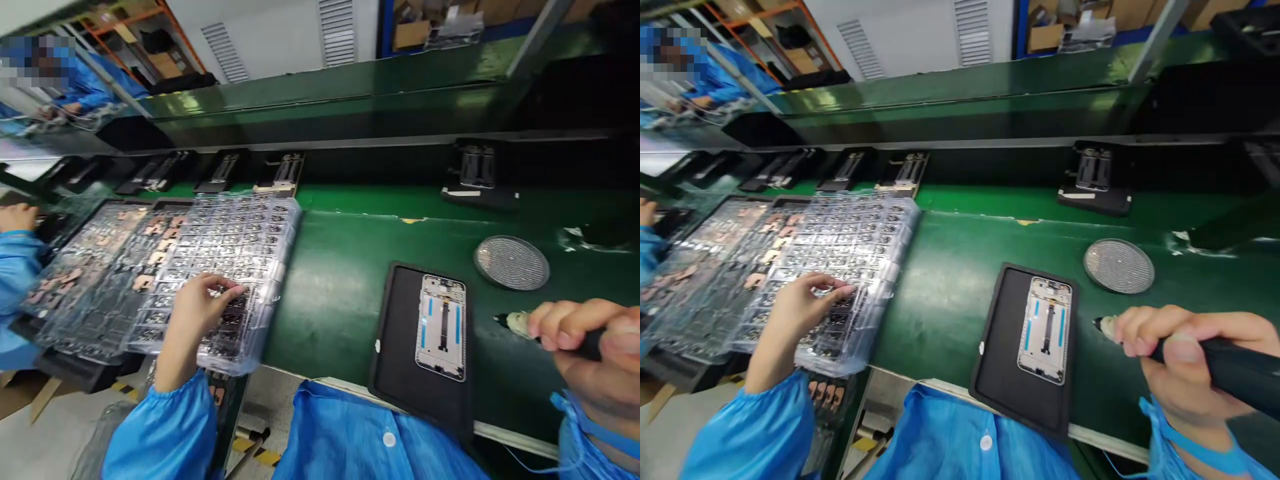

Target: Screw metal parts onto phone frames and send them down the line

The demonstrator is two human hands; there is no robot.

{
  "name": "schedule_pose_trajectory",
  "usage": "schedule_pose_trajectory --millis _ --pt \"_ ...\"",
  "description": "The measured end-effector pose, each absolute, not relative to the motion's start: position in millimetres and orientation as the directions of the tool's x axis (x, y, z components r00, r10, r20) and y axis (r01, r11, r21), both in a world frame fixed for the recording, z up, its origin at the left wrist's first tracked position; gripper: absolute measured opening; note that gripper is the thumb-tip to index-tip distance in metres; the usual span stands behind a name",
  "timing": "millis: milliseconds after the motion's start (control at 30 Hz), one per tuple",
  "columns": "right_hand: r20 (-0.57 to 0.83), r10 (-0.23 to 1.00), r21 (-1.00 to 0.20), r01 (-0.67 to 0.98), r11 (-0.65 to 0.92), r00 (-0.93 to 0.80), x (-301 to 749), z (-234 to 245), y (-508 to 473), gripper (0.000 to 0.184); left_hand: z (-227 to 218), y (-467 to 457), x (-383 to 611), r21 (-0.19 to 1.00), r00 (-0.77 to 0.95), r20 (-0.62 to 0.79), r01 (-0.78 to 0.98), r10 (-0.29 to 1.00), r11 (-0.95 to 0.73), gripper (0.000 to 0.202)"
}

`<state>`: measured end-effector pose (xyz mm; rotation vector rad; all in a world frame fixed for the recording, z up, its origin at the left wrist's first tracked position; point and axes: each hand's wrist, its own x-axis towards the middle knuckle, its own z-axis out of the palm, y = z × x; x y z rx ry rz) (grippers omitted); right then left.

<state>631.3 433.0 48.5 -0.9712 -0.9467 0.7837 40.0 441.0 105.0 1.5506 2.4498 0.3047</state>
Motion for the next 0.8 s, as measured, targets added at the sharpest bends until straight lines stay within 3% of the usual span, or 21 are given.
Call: schedule_pose_trajectory --millis 67,167,400,500,633,800 --pt "0.409 0.868 -0.901 -0.023 0.432 0.280 630.0 58.1 434.4 0.054 111.6 441.1 46.0 0.293 -0.430 -0.082 0.852 0.899 0.434 0.043" --pt "0.532 0.787 -0.822 -0.033 0.569 0.312 626.5 60.2 436.6 0.053 120.0 439.1 58.9 0.313 -0.448 -0.111 0.831 0.887 0.459 0.049" --pt "0.491 0.775 -0.816 -0.102 0.569 0.398 626.8 38.7 436.6 0.049 117.5 439.8 67.2 0.448 -0.445 -0.052 0.790 0.894 0.419 0.086" --pt "0.482 0.766 -0.814 -0.104 0.571 0.426 620.6 38.3 437.2 0.041 114.1 436.5 65.4 0.475 -0.456 -0.029 0.776 0.889 0.414 0.077" --pt "0.462 0.760 -0.824 -0.095 0.558 0.457 614.6 38.0 438.8 0.033 118.7 427.2 66.2 0.575 -0.432 0.010 0.740 0.902 0.348 0.048" --pt "0.479 0.755 -0.807 -0.114 0.580 0.449 615.1 33.4 439.3 0.037 130.5 406.0 115.0 0.587 -0.258 0.224 0.805 0.940 0.081 0.021"
